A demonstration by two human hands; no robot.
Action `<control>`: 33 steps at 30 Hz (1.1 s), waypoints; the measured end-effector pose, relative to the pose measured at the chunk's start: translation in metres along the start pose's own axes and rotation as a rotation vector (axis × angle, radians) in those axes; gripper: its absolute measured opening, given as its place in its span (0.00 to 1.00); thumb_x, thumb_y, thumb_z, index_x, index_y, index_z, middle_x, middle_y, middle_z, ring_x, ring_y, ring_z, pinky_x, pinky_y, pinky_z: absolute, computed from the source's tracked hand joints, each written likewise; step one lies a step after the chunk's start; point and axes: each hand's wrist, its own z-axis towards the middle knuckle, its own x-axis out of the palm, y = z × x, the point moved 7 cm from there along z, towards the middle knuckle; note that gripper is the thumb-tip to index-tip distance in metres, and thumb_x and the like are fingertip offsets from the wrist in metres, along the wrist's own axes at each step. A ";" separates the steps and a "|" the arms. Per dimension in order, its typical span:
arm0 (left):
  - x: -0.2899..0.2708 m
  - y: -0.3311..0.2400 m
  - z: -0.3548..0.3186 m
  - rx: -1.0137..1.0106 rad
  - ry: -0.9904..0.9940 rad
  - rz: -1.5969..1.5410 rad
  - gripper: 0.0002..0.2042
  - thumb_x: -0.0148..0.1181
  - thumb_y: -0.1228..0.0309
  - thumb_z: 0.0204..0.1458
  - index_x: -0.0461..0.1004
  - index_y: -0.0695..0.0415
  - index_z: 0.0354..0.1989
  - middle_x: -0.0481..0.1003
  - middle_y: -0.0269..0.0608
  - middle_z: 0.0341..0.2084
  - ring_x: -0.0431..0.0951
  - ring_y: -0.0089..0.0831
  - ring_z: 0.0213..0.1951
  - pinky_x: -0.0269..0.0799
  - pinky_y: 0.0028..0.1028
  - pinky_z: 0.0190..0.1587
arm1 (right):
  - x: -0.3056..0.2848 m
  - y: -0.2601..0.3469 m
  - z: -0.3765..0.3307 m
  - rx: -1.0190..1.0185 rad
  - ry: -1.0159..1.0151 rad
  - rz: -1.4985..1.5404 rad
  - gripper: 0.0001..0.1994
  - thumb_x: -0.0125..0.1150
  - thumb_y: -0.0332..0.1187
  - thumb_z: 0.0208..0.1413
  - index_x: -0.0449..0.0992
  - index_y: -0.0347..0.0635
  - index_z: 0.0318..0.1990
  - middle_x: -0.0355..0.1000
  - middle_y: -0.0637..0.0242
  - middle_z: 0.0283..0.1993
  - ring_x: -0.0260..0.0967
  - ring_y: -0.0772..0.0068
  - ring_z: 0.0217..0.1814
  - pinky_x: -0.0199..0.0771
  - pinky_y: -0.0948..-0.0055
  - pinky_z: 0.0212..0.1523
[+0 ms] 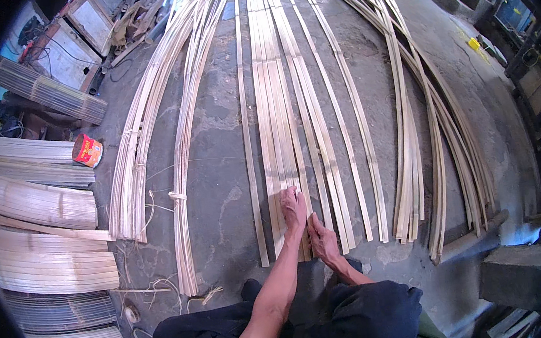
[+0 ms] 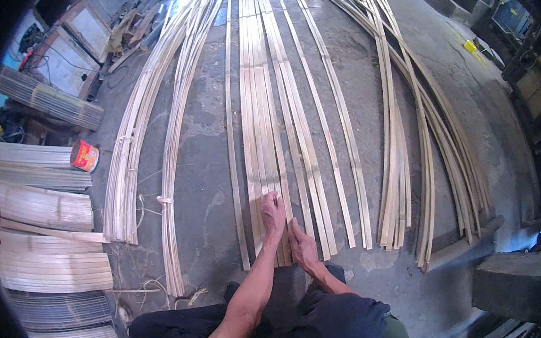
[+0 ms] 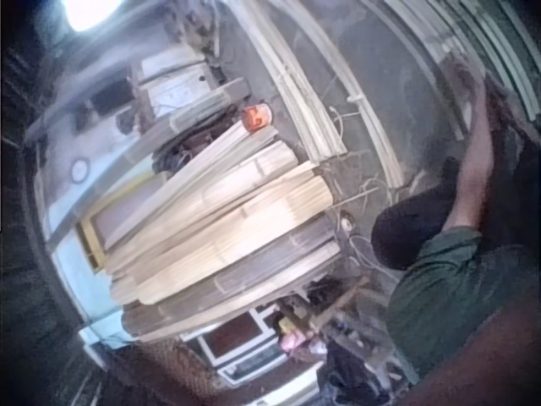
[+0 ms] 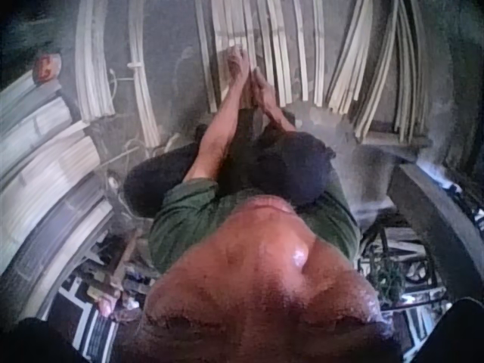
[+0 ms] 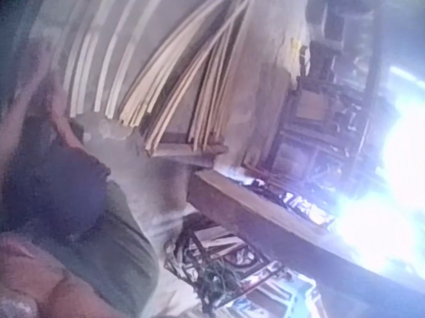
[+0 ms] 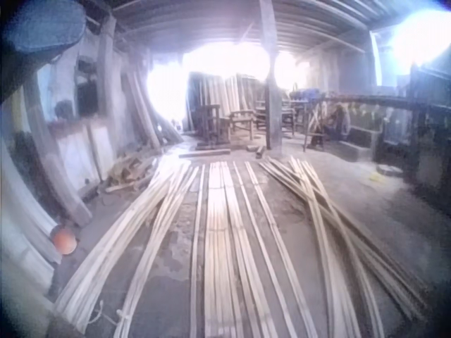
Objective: The person sits on the workshop floor and arranges long, thin wooden strips into parallel rows. They pick up individual strips, align them side by side, and adjust their positions to form a neat layout.
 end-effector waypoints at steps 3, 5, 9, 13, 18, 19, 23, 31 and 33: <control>0.001 -0.003 -0.003 -0.053 0.045 0.068 0.11 0.59 0.73 0.50 0.72 0.61 0.42 0.70 0.50 0.32 0.71 0.47 0.38 0.66 0.42 0.43 | -0.004 0.003 -0.005 0.091 0.014 0.030 0.24 0.52 0.37 0.65 0.60 0.52 0.68 0.72 0.66 0.25 0.69 0.79 0.25 0.73 0.72 0.29; -0.002 -0.005 0.000 0.008 -0.019 0.126 0.13 0.60 0.71 0.50 0.72 0.62 0.42 0.70 0.49 0.32 0.71 0.44 0.37 0.67 0.39 0.42 | -0.008 0.006 -0.005 0.065 -0.023 0.015 0.23 0.52 0.36 0.65 0.61 0.50 0.67 0.73 0.64 0.26 0.69 0.78 0.26 0.72 0.74 0.29; 0.023 -0.013 0.000 -0.295 0.179 -0.237 0.19 0.57 0.61 0.56 0.70 0.64 0.48 0.74 0.58 0.39 0.75 0.50 0.42 0.69 0.42 0.46 | -0.023 0.018 -0.014 -0.288 -0.245 0.015 0.21 0.48 0.37 0.66 0.65 0.43 0.64 0.71 0.43 0.28 0.72 0.63 0.26 0.72 0.65 0.31; 0.002 -0.054 0.002 -0.351 -0.013 -0.239 0.21 0.55 0.57 0.59 0.71 0.65 0.48 0.76 0.55 0.34 0.78 0.44 0.38 0.72 0.39 0.40 | -0.023 0.026 -0.022 -0.363 -0.226 0.150 0.21 0.42 0.35 0.70 0.62 0.36 0.65 0.71 0.69 0.32 0.64 0.80 0.31 0.68 0.77 0.32; -0.055 -0.096 0.031 -0.158 -0.278 -0.334 0.12 0.54 0.65 0.61 0.71 0.63 0.42 0.75 0.51 0.24 0.76 0.38 0.26 0.69 0.36 0.29 | -0.021 0.020 -0.022 -0.238 -0.143 0.279 0.22 0.41 0.37 0.70 0.62 0.36 0.66 0.66 0.70 0.30 0.62 0.84 0.27 0.67 0.81 0.28; -0.068 -0.088 0.038 -0.037 -0.399 -0.353 0.13 0.54 0.64 0.61 0.72 0.63 0.42 0.76 0.51 0.24 0.76 0.39 0.26 0.69 0.37 0.29 | -0.018 0.023 -0.024 -0.212 -0.131 0.250 0.22 0.41 0.37 0.70 0.62 0.36 0.65 0.66 0.69 0.30 0.63 0.83 0.26 0.68 0.80 0.28; -0.063 -0.029 0.055 -0.147 -0.262 -0.203 0.15 0.52 0.59 0.61 0.73 0.61 0.44 0.77 0.55 0.28 0.79 0.49 0.32 0.71 0.43 0.34 | -0.017 0.012 -0.028 -0.176 -0.109 0.160 0.21 0.44 0.36 0.68 0.64 0.35 0.64 0.66 0.67 0.30 0.64 0.81 0.26 0.69 0.79 0.28; -0.076 0.052 0.058 -0.244 -0.113 0.037 0.19 0.52 0.62 0.58 0.73 0.66 0.49 0.77 0.63 0.37 0.78 0.55 0.43 0.72 0.44 0.45 | -0.009 0.009 -0.033 -0.177 -0.085 0.100 0.18 0.47 0.33 0.66 0.68 0.38 0.60 0.66 0.64 0.32 0.67 0.76 0.26 0.71 0.75 0.30; -0.087 0.069 0.057 -0.223 -0.108 0.018 0.18 0.52 0.63 0.57 0.74 0.68 0.46 0.77 0.63 0.36 0.79 0.55 0.41 0.73 0.44 0.44 | -0.001 0.016 -0.033 -0.194 -0.061 0.090 0.17 0.47 0.32 0.66 0.69 0.38 0.60 0.66 0.65 0.31 0.66 0.77 0.26 0.70 0.76 0.29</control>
